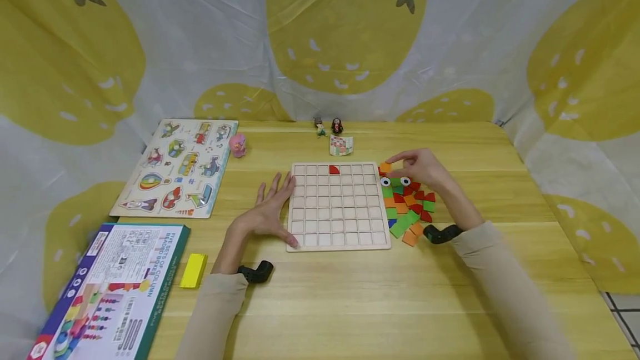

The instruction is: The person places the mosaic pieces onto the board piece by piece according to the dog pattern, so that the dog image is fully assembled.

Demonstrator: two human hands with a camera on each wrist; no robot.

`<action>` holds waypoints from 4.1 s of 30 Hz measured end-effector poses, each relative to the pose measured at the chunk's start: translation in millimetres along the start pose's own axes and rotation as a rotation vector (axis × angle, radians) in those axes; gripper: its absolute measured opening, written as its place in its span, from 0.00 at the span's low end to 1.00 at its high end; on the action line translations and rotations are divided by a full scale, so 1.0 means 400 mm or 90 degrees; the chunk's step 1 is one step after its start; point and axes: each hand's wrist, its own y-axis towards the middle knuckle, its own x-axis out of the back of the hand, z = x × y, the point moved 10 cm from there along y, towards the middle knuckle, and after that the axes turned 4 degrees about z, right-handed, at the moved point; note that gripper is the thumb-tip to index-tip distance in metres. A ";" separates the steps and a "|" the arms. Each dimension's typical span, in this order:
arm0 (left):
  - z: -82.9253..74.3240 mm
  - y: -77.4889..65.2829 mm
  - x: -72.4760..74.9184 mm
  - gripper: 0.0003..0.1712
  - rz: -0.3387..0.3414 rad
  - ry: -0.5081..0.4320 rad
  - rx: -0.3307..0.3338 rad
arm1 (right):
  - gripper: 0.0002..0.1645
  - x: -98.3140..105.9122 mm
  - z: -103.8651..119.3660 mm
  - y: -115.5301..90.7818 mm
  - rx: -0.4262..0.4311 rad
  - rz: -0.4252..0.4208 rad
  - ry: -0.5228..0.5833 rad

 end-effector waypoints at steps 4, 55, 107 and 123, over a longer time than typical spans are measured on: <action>0.002 0.001 -0.003 0.90 -0.003 0.011 0.008 | 0.17 -0.142 0.109 0.072 0.039 0.042 -0.008; -0.004 0.013 -0.003 0.89 -0.004 0.018 0.011 | 0.22 0.022 -0.101 0.078 -0.113 0.010 -0.003; -0.008 0.009 -0.006 0.87 -0.001 0.034 0.001 | 0.24 0.062 -0.151 0.105 -0.083 0.147 -0.058; -0.001 0.010 -0.004 0.88 0.003 0.015 -0.001 | 0.24 0.098 -0.144 0.092 -0.039 0.055 -0.068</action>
